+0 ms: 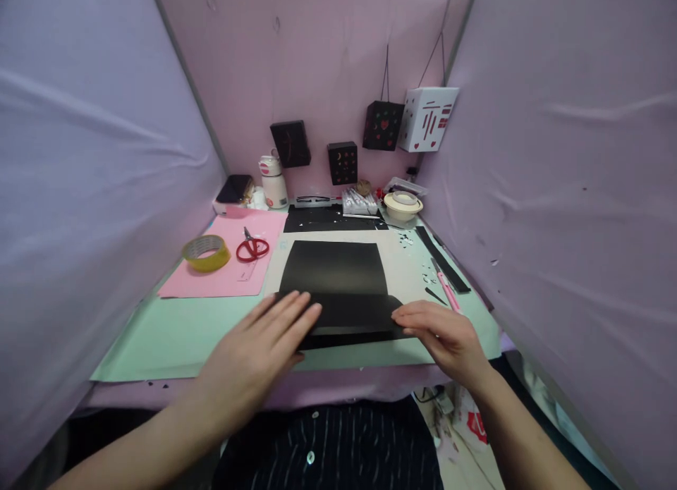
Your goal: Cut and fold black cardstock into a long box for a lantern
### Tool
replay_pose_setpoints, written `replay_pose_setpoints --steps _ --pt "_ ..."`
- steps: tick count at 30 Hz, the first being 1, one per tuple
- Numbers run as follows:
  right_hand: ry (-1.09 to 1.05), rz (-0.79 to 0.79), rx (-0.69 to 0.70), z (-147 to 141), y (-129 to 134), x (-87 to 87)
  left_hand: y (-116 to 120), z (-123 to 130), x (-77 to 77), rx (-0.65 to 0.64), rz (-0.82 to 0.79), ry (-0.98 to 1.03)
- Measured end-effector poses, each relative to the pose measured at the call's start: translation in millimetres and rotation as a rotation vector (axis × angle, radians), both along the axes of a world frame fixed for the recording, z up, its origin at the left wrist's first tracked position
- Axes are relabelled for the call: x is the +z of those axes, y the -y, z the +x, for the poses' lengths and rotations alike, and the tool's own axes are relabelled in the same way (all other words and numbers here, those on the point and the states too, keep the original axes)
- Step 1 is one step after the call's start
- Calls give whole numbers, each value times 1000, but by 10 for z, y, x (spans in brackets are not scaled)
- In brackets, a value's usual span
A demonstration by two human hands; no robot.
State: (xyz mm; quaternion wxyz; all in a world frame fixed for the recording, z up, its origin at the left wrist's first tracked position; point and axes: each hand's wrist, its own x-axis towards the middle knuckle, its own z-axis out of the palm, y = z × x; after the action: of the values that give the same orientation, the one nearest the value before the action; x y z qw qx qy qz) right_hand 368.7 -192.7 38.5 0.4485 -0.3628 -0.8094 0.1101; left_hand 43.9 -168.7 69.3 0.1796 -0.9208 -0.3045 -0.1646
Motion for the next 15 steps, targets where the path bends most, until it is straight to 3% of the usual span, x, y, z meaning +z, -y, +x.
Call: replay_pose_setpoints --steps 4,8,11,15 --pt "38 -17 19 -23 52 -95 -4 291 -99 44 -151 -177" --pt "115 -14 -10 16 166 -308 -16 358 -291 118 -340 -314" --pt "302 75 -84 27 218 -448 5 361 -421 133 -407 -333" --pt "596 213 -202 -20 200 -505 -18 386 -508 140 -451 -299"
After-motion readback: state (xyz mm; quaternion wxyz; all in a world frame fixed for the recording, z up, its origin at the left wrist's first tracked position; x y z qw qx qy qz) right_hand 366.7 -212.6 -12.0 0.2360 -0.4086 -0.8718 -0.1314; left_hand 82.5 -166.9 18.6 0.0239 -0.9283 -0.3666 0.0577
